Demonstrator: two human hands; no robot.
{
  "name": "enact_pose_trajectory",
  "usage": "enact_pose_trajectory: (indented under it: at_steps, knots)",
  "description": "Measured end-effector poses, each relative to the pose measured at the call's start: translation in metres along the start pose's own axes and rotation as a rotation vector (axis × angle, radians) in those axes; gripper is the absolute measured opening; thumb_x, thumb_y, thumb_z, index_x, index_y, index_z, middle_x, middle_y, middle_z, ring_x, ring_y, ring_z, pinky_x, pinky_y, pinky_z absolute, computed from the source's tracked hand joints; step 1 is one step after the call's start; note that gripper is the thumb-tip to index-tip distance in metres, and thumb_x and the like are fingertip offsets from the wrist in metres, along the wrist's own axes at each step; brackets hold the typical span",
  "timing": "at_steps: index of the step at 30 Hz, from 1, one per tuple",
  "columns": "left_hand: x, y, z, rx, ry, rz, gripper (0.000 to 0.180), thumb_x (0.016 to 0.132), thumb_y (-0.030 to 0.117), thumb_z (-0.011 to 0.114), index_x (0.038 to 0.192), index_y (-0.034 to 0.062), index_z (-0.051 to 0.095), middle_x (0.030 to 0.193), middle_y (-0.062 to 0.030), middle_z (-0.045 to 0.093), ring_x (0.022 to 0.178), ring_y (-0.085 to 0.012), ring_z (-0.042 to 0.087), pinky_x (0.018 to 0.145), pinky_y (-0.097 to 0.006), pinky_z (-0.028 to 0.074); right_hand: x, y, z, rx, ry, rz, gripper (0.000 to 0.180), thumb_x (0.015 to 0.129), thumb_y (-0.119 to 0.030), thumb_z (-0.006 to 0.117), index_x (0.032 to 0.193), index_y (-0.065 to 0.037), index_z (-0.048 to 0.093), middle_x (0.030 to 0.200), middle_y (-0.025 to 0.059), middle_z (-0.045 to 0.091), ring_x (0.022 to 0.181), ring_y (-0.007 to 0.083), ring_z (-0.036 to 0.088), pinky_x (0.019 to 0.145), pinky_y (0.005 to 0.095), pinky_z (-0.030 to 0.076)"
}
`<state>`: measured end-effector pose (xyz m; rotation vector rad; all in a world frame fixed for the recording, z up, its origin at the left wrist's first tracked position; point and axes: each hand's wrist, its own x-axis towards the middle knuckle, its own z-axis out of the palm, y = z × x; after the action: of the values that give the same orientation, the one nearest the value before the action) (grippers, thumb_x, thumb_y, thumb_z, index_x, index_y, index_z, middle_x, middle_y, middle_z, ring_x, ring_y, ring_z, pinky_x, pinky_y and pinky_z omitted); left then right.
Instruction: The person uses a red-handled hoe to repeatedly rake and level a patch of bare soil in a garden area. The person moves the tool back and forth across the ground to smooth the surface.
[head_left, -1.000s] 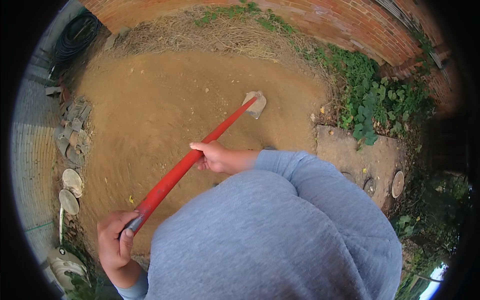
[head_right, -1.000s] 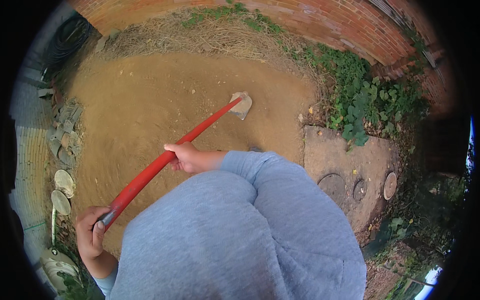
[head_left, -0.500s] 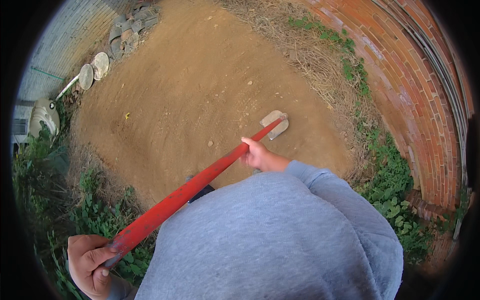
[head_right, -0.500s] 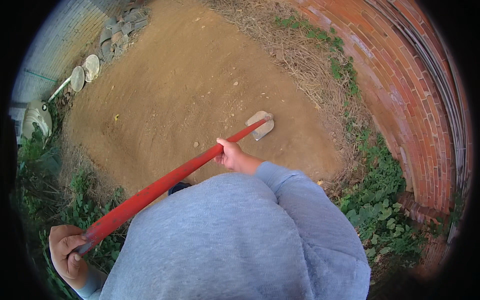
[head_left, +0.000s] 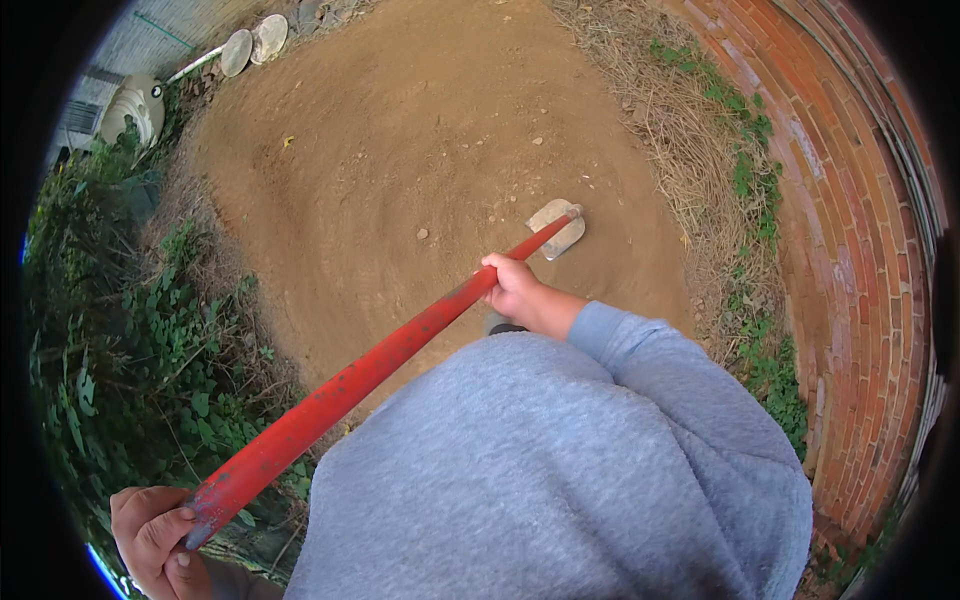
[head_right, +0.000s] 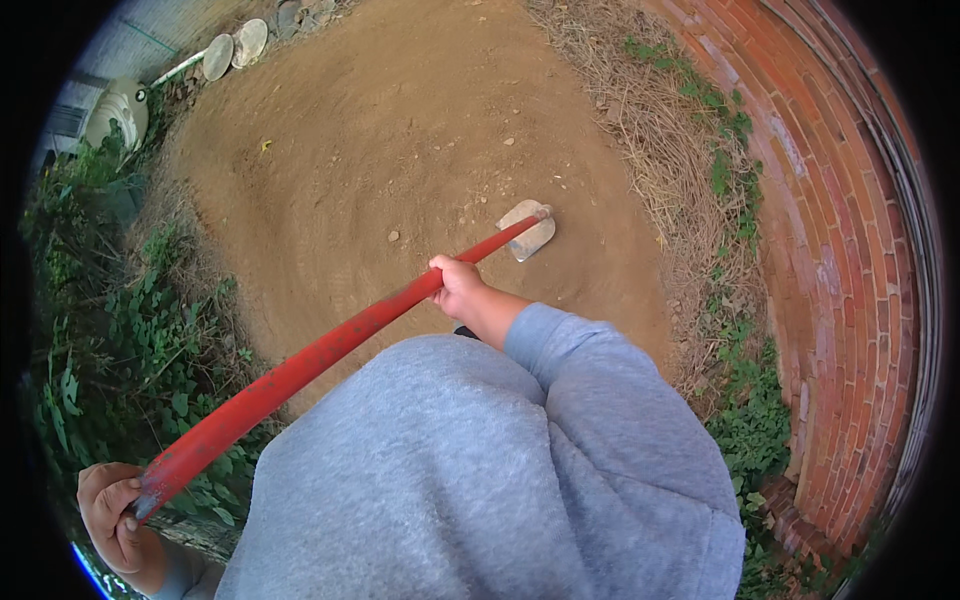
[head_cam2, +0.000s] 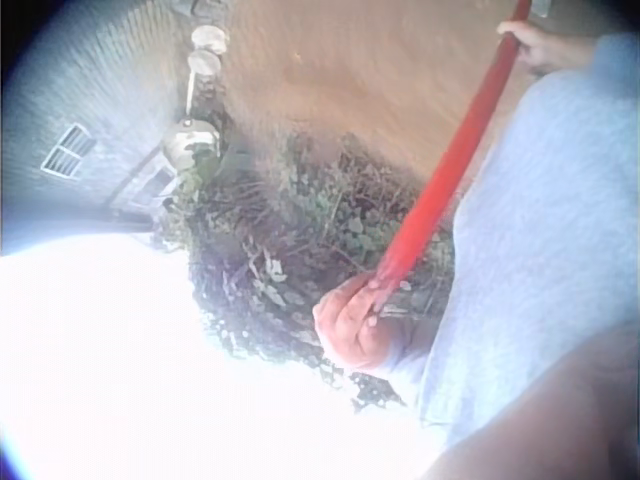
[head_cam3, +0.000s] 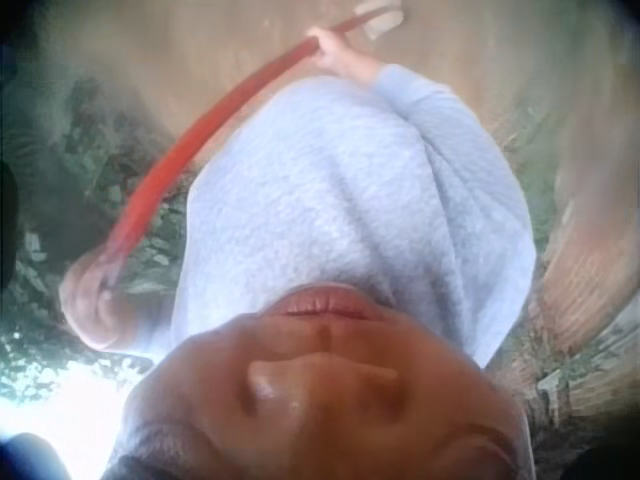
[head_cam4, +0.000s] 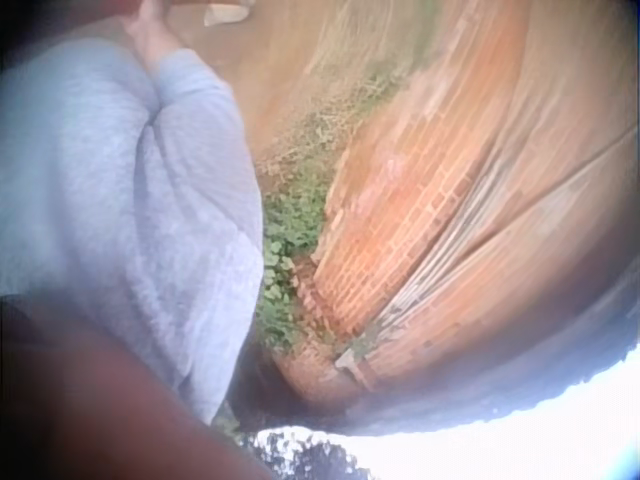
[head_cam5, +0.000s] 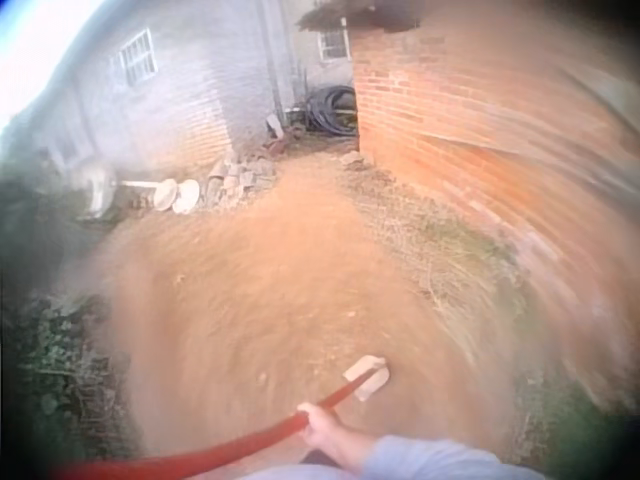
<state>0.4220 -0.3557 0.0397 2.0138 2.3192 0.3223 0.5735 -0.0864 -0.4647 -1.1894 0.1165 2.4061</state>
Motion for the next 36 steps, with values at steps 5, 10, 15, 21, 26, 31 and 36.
enact_pose_trajectory:
  at_steps: [5,10,15,21,26,31,36]
  knots:
    - [-0.072,0.026,-0.002,0.080,-0.205,-0.313,0.034,0.087,0.029,0.055,0.104,0.0004,0.062,0.099,-0.0171,0.060,0.093,-0.0287,0.052,0.084,-0.039,0.042,-0.021,0.014,-0.022,-0.219,0.007,0.096,0.012,0.085,-0.011,0.061,0.089,-0.009,0.050,0.081,0.0069,0.059,0.070,0.0223,0.062,0.059,0.0393,0.054]
    - [-0.113,0.071,0.009,0.091,-0.506,-0.776,0.054,0.072,0.039,0.074,0.111,0.0029,0.062,0.091,-0.0149,0.062,0.088,-0.0322,0.056,0.081,-0.040,0.044,-0.034,0.040,-0.043,-0.428,0.043,0.206,0.012,0.088,-0.012,0.058,0.095,-0.007,0.051,0.086,0.0101,0.062,0.078,0.0244,0.064,0.066,0.0424,0.055]
    - [-0.138,0.138,0.044,0.133,-0.706,-0.959,0.051,0.060,0.010,0.075,0.109,0.0072,0.063,0.084,-0.0174,0.065,0.076,-0.0384,0.063,0.069,-0.045,0.048,-0.049,0.046,-0.079,-0.593,0.021,0.373,0.010,0.086,-0.012,0.061,0.088,-0.007,0.053,0.081,0.0087,0.061,0.072,0.0245,0.063,0.059,0.0410,0.054]
    - [-0.148,0.240,0.090,0.256,-0.701,-1.206,0.045,0.059,0.014,0.076,0.103,0.0076,0.064,0.080,-0.0154,0.065,0.073,-0.0359,0.062,0.068,-0.045,0.049,-0.063,0.006,-0.117,-0.677,0.025,0.707,0.010,0.087,-0.009,0.059,0.095,-0.007,0.051,0.087,0.0121,0.061,0.079,0.0279,0.063,0.064,0.0472,0.054]
    - [-0.166,0.337,0.132,0.396,-0.515,-1.284,0.039,0.059,0.014,0.078,0.096,0.0094,0.064,0.083,-0.0122,0.062,0.080,-0.0339,0.061,0.071,-0.044,0.050,-0.091,-0.023,-0.138,-0.801,0.152,0.781,0.018,0.085,-0.006,0.059,0.099,-0.006,0.048,0.090,0.0143,0.060,0.085,0.0313,0.062,0.069,0.0520,0.053]
    - [-0.194,0.425,0.176,-0.034,-0.771,-1.837,0.029,0.061,0.026,0.077,0.083,0.0083,0.070,0.078,-0.0161,0.066,0.078,-0.0355,0.065,0.071,-0.043,0.051,-0.117,-0.057,-0.153,-0.940,0.173,0.816,0.017,0.083,-0.008,0.062,0.095,-0.007,0.050,0.088,0.0135,0.059,0.083,0.0325,0.062,0.069,0.0536,0.054]
    - [-0.195,0.481,0.213,-0.373,-0.675,-2.074,0.032,0.064,0.032,0.077,0.083,0.0069,0.070,0.076,-0.0186,0.067,0.077,-0.0360,0.067,0.070,-0.042,0.051,-0.109,-0.080,-0.155,-0.949,0.125,0.819,0.019,0.087,-0.015,0.061,0.098,-0.006,0.049,0.088,0.0125,0.059,0.085,0.0301,0.062,0.079,0.0518,0.053]
